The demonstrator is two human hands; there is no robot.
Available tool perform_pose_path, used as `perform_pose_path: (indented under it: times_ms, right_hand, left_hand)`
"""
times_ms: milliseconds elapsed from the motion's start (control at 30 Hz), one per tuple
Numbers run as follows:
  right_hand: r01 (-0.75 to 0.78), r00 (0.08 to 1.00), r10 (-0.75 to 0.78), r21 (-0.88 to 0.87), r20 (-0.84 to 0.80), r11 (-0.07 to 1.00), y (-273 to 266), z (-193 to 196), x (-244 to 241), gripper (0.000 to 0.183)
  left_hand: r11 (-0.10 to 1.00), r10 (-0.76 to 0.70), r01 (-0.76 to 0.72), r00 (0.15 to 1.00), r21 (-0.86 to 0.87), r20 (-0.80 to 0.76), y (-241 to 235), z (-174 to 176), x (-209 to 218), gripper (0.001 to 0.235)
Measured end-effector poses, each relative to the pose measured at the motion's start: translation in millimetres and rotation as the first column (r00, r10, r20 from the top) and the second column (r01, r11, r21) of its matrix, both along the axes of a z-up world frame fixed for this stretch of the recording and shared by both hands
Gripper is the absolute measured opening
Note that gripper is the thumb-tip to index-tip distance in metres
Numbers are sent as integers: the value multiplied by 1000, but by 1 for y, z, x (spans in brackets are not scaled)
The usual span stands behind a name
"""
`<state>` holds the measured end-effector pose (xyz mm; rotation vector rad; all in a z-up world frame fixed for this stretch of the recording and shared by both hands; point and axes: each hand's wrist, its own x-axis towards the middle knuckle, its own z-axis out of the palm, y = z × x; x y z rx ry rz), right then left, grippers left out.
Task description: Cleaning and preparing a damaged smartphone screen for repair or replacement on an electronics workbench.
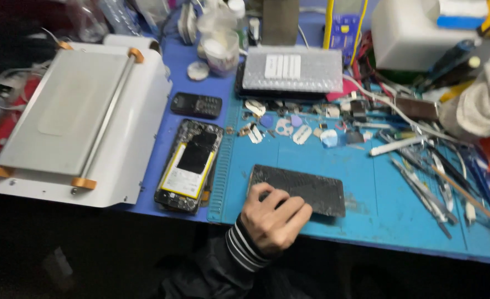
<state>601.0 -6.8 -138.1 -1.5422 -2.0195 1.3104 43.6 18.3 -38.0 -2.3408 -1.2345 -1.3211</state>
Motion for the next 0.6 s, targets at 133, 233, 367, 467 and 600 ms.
perform_pose_path:
  times_ms: [133,233,367,467,600]
  right_hand:
    - [89,986,-85,-19,142,996,-28,86,-197,19]
    - [166,986,-164,-77,36,983,15,115,-269,34]
    - [210,972,-227,-217,-57,953,52,124,-326,74]
    - [128,989,-138,-164,-47,978,72,113,-327,51]
    - [131,985,-150,-195,-82,972,78,92,-298,44]
  left_hand:
    - [1000,-2,2,1000,4,14,-17,-16,-3,7]
    - [997,32,-31,999,70,-9,-24,-34,-6,6]
    - [964,63,-53,998,259,-30,-19,-47,-11,15]
    - [975,20,-14,999,221,-27,-20,-47,-15,15]
    - [983,7,-4,1000,185,-20,-20,-44,-21,17]
